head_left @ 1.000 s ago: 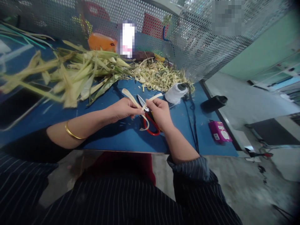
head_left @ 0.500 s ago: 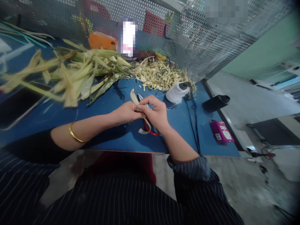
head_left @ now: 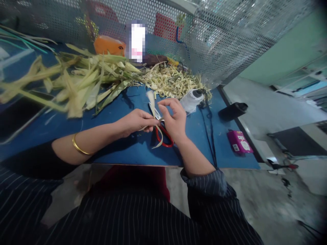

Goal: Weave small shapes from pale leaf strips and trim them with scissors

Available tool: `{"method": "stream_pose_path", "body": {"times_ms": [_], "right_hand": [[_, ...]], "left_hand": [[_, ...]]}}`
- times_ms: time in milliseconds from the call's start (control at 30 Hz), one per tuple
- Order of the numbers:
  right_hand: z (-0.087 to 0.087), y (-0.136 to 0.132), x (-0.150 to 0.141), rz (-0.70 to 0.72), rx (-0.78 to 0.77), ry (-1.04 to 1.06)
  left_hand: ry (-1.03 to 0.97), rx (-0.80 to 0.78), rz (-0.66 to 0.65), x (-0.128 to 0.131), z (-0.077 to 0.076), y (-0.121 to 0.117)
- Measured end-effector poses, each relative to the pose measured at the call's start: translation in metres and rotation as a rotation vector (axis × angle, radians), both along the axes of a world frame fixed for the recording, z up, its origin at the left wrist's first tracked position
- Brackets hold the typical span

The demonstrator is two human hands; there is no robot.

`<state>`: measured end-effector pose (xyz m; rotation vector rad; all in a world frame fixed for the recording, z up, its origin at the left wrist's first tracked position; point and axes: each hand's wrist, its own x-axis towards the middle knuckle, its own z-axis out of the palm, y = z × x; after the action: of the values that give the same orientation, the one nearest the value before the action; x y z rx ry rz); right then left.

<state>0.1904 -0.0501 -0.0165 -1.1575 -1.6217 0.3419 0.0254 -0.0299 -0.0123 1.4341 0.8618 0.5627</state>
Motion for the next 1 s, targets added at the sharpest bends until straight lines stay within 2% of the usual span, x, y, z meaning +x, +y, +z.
{"method": "stream_pose_path", "body": {"times_ms": [100,167,333,400,467,567,700,800,867,1000], "right_hand": [[0.009,-0.001,0.012,-0.122,0.052,0.056],[0.011,-0.001,0.017,-0.134,-0.014,0.108],[0.004,0.001,0.012,0.173,-0.390,0.175],[-0.001,0.002,0.007,0.249,-0.469,0.183],[-0.005,0.002,0.003,0.257,-0.501,0.188],[-0.008,0.003,0.002,0.201,-0.521,0.200],[-0.003,0.004,0.006,0.171,-0.448,0.241],[0.005,0.003,0.012,0.148,-0.328,0.246],[0.008,0.003,0.016,0.164,-0.275,0.220],[0.009,0.003,0.019,0.223,-0.280,0.175]], "left_hand": [[-0.104,-0.120,0.090,-0.003,0.004,0.005],[-0.159,-0.152,0.132,-0.006,0.006,0.009],[-0.180,-0.118,0.281,-0.007,0.003,0.013],[-0.191,-0.096,0.336,-0.004,0.000,0.012],[-0.196,-0.080,0.375,-0.001,-0.004,0.010],[-0.177,-0.047,0.400,0.003,-0.007,0.007],[-0.180,0.043,0.252,0.000,-0.002,0.009],[-0.248,0.026,0.185,-0.004,0.002,0.013],[-0.275,-0.037,0.223,-0.007,0.001,0.017],[-0.306,-0.210,0.434,-0.015,-0.006,0.028]]}}
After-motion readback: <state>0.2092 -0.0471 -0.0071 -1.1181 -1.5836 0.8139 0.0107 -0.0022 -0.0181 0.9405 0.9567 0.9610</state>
